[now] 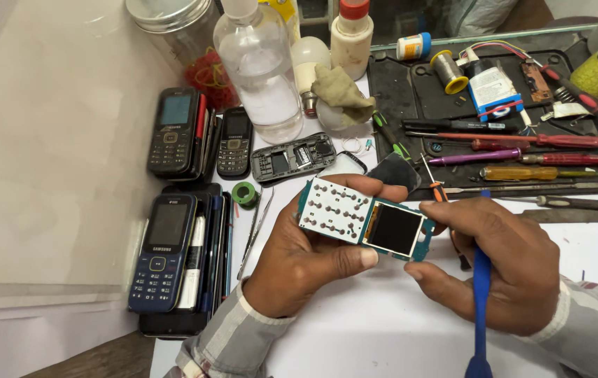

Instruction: The person cleans the internal components of a disassembled feature phone, brushing the keypad board and chassis with a brush, then works on the exposed motherboard, using tweezers to pry and adjust components on the board.

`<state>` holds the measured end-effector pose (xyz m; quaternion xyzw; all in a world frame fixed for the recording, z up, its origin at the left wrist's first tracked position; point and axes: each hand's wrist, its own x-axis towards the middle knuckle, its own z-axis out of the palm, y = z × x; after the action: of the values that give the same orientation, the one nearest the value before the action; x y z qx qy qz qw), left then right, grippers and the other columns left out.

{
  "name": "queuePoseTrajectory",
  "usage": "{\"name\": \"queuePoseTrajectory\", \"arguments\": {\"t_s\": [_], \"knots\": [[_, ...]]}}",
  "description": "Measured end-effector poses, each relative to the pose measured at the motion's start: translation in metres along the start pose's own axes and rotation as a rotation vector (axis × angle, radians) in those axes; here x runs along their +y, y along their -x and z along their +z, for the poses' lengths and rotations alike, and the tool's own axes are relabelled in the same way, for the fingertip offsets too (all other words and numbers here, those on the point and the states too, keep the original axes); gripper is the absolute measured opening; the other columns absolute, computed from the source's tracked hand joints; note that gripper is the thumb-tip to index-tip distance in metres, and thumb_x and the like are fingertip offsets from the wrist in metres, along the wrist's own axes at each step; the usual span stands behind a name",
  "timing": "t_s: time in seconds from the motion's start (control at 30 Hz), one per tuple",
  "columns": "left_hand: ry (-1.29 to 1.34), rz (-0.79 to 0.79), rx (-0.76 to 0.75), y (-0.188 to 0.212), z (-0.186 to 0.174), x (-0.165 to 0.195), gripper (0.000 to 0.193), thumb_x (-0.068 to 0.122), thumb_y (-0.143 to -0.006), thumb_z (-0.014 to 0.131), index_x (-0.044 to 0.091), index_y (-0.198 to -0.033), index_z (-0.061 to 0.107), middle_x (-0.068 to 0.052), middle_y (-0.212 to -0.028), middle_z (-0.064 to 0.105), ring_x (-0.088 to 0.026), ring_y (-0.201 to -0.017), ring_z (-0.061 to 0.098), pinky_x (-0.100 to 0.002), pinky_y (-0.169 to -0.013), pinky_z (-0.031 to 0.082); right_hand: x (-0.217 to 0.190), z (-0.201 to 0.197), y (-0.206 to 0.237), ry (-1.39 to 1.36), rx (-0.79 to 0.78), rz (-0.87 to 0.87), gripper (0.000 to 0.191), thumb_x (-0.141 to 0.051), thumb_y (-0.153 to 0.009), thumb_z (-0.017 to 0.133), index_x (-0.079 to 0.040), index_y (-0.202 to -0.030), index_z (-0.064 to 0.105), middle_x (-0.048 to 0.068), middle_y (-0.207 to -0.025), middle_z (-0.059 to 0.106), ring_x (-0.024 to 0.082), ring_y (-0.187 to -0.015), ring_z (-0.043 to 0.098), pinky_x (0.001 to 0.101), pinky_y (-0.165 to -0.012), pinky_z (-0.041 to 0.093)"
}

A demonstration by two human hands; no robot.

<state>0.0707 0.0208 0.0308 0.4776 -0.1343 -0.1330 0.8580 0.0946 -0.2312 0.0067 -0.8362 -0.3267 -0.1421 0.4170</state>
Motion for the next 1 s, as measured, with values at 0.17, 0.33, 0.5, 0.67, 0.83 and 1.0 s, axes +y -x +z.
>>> {"name": "queuePoseTrajectory", "arguments": {"t_s": [0.17, 0.33, 0.5, 0.67, 0.83, 1.0], "knots": [[0.004, -0.005, 0.008, -0.002, -0.002, 0.002, 0.067, -0.007, -0.086, 0.076, 0.0, -0.145, 0.047, -0.021, -0.149, 0.058, -0.024, -0.134, 0.061, -0.042, -0.117, 0.051, -0.004, -0.003, -0.001, 0.029, 0.049, 0.009, 0.061, -0.025, -0.072, 0.089, -0.003, -0.124, 0.065, 0.007, -0.095, 0.07, 0.009, -0.064, 0.06, 0.023, -0.052, 0.046], [0.013, 0.025, 0.021, -0.003, -0.006, 0.003, 0.074, -0.007, -0.085, 0.077, 0.001, -0.149, 0.042, -0.022, -0.15, 0.057, -0.024, -0.134, 0.06, -0.041, -0.116, 0.05, -0.002, -0.006, 0.0, 0.051, 0.041, 0.046, 0.063, -0.026, -0.069, 0.089, -0.003, -0.122, 0.066, 0.007, -0.093, 0.071, 0.011, -0.064, 0.058, 0.0238, -0.051, 0.046], [-0.163, 0.065, 0.03, 0.0, -0.007, 0.004, 0.086, 0.005, -0.082, 0.084, 0.003, -0.154, 0.037, -0.019, -0.151, 0.055, -0.023, -0.134, 0.06, -0.041, -0.117, 0.051, 0.002, -0.005, 0.003, 0.073, 0.016, 0.032, 0.066, -0.03, -0.068, 0.091, -0.003, -0.122, 0.066, 0.006, -0.088, 0.071, 0.012, -0.064, 0.058, 0.0247, -0.052, 0.046], [-0.74, 0.228, 0.089, 0.006, 0.0, 0.011, 0.096, 0.019, -0.08, 0.092, 0.004, -0.158, 0.038, -0.016, -0.14, 0.055, -0.023, -0.128, 0.058, -0.038, -0.116, 0.049, 0.004, -0.006, 0.002, 0.058, 0.021, -0.031, 0.064, -0.029, -0.071, 0.09, -0.002, -0.123, 0.065, 0.007, -0.089, 0.071, 0.01, -0.063, 0.058, 0.0245, -0.052, 0.046], [-1.074, 0.453, 0.086, 0.006, 0.002, 0.019, 0.08, 0.021, -0.076, 0.092, 0.005, -0.143, 0.051, -0.016, -0.143, 0.056, -0.027, -0.131, 0.059, -0.038, -0.114, 0.049, 0.005, -0.008, 0.002, 0.053, -0.014, -0.007, 0.065, -0.028, -0.071, 0.089, -0.002, -0.125, 0.065, 0.006, -0.088, 0.07, 0.011, -0.064, 0.058, 0.0244, -0.051, 0.048], [-1.139, 0.443, 0.12, 0.011, 0.006, 0.02, 0.063, 0.022, -0.081, 0.092, 0.008, -0.137, 0.064, -0.011, -0.129, 0.062, -0.025, -0.122, 0.064, -0.036, -0.106, 0.053, 0.007, -0.007, 0.003, 0.108, -0.024, -0.048, 0.067, -0.028, -0.071, 0.088, -0.004, -0.129, 0.065, 0.006, -0.087, 0.069, 0.01, -0.06, 0.06, 0.0264, -0.052, 0.048]]}}
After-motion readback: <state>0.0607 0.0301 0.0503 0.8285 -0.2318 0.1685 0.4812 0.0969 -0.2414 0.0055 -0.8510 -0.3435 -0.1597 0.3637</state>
